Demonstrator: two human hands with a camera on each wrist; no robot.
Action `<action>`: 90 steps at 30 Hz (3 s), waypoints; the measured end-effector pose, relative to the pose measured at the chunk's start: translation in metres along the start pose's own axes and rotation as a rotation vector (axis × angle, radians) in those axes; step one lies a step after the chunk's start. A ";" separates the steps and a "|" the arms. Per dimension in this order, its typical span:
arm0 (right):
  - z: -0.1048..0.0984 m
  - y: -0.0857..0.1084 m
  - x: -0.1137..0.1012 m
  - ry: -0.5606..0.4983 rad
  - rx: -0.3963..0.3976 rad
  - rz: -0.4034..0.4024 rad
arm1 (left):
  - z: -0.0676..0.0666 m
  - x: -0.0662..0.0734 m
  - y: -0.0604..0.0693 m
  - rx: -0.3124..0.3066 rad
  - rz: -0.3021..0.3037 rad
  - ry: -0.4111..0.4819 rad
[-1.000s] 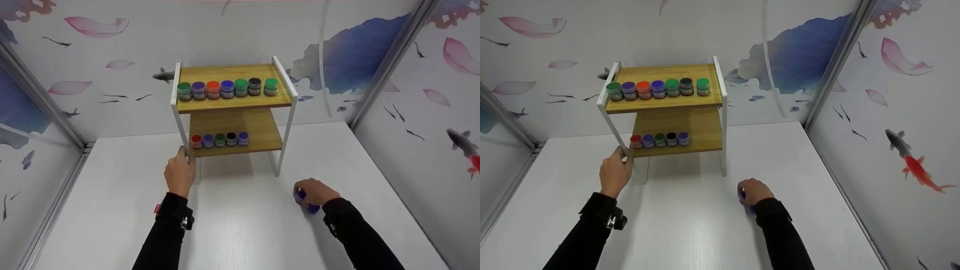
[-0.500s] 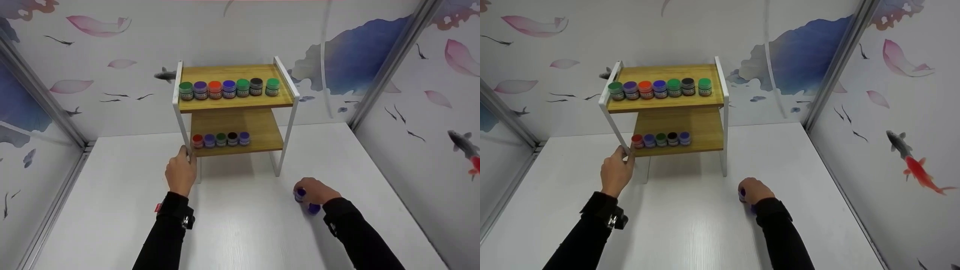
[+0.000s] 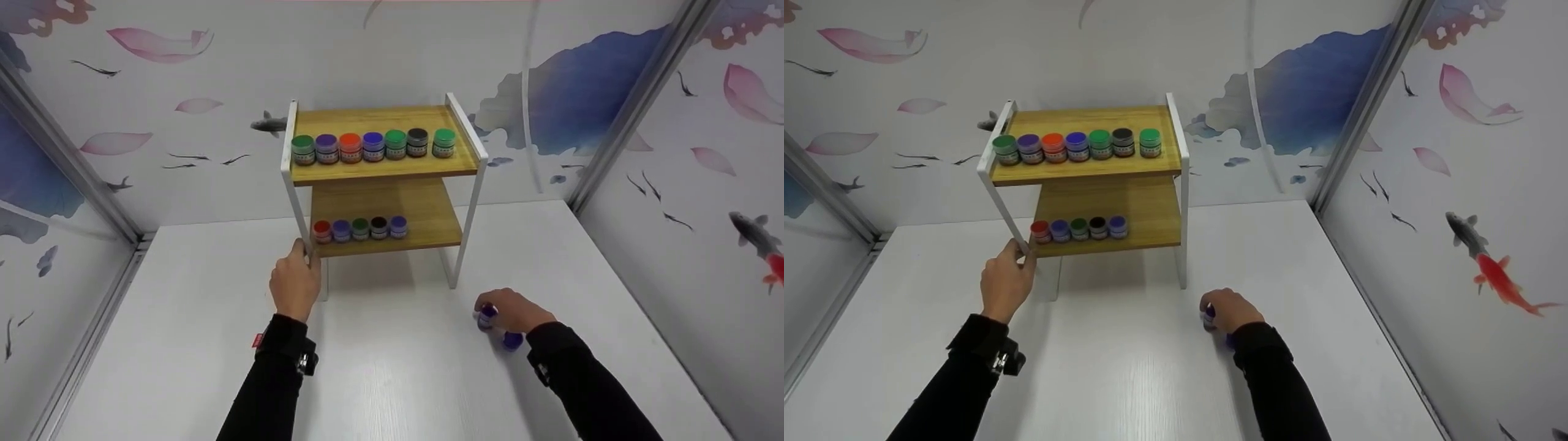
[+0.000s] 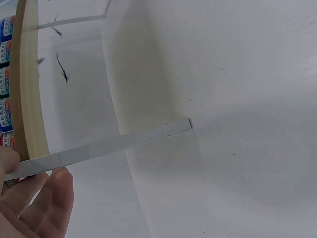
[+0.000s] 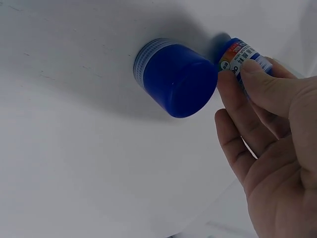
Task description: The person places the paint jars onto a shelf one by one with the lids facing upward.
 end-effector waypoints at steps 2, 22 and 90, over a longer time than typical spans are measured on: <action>-0.001 0.001 -0.002 0.000 0.010 -0.013 | 0.000 0.000 0.000 0.003 0.003 0.002; -0.006 0.000 -0.015 -0.017 -0.008 -0.029 | 0.000 0.000 0.001 0.009 0.010 0.000; -0.095 -0.007 -0.121 0.070 0.037 -0.152 | -0.002 0.001 0.001 -0.026 -0.019 -0.001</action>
Point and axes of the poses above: each hand's wrist, its own y-axis away from the middle knuckle, its own z-axis out of the palm, x = y × z, the point moved 3 cm from there along -y, towards the middle knuckle, and after that the axes turned 7 degrees about z, right-handed, at the moved point
